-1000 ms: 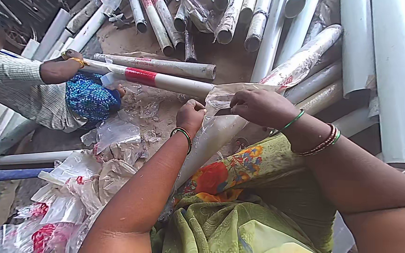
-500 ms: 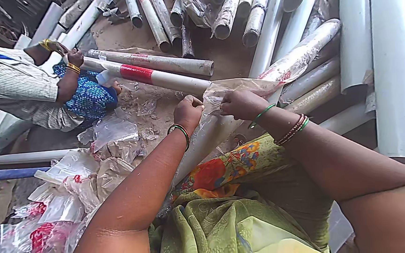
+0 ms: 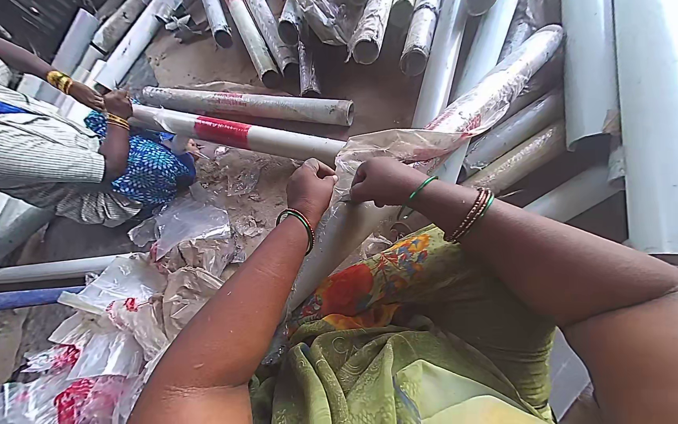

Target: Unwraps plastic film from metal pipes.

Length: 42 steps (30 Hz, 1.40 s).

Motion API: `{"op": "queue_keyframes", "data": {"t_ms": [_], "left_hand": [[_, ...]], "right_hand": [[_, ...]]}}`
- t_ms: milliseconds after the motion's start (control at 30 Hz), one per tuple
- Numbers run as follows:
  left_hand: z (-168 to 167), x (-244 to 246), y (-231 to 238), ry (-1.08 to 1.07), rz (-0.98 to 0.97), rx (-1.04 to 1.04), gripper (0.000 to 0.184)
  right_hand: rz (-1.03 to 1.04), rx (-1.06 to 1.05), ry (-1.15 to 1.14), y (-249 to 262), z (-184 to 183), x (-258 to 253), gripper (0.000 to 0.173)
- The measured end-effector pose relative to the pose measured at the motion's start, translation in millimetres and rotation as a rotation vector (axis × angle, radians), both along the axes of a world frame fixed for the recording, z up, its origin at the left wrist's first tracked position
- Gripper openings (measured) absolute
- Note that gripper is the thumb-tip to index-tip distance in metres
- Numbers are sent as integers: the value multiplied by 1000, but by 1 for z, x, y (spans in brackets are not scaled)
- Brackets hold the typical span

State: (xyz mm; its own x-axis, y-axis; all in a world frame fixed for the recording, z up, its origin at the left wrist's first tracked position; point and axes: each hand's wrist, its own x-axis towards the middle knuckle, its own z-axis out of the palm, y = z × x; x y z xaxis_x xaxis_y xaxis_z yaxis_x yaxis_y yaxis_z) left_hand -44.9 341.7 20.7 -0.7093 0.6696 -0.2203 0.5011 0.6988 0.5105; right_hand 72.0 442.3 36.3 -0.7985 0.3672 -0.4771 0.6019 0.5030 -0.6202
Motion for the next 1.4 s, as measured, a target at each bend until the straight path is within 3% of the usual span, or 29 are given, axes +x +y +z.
{"op": "queue_keyframes", "data": {"t_ms": [400, 667, 933, 1200, 1400], "left_hand": [[-1, -1, 0, 28, 0, 43, 18], [5, -1, 1, 11, -23, 62, 19], [3, 0, 2, 27, -30, 74, 18], [8, -1, 5, 47, -39, 55, 17], [13, 4, 9, 98, -67, 67, 15]], "right_hand": [[43, -13, 27, -11, 0, -5, 17], [-32, -203, 116, -2, 8, 20, 19], [53, -145, 84, -14, 1, 8, 21], [55, -291, 137, 19, 7, 29, 17], [95, -101, 127, 5, 2, 18, 23]]}}
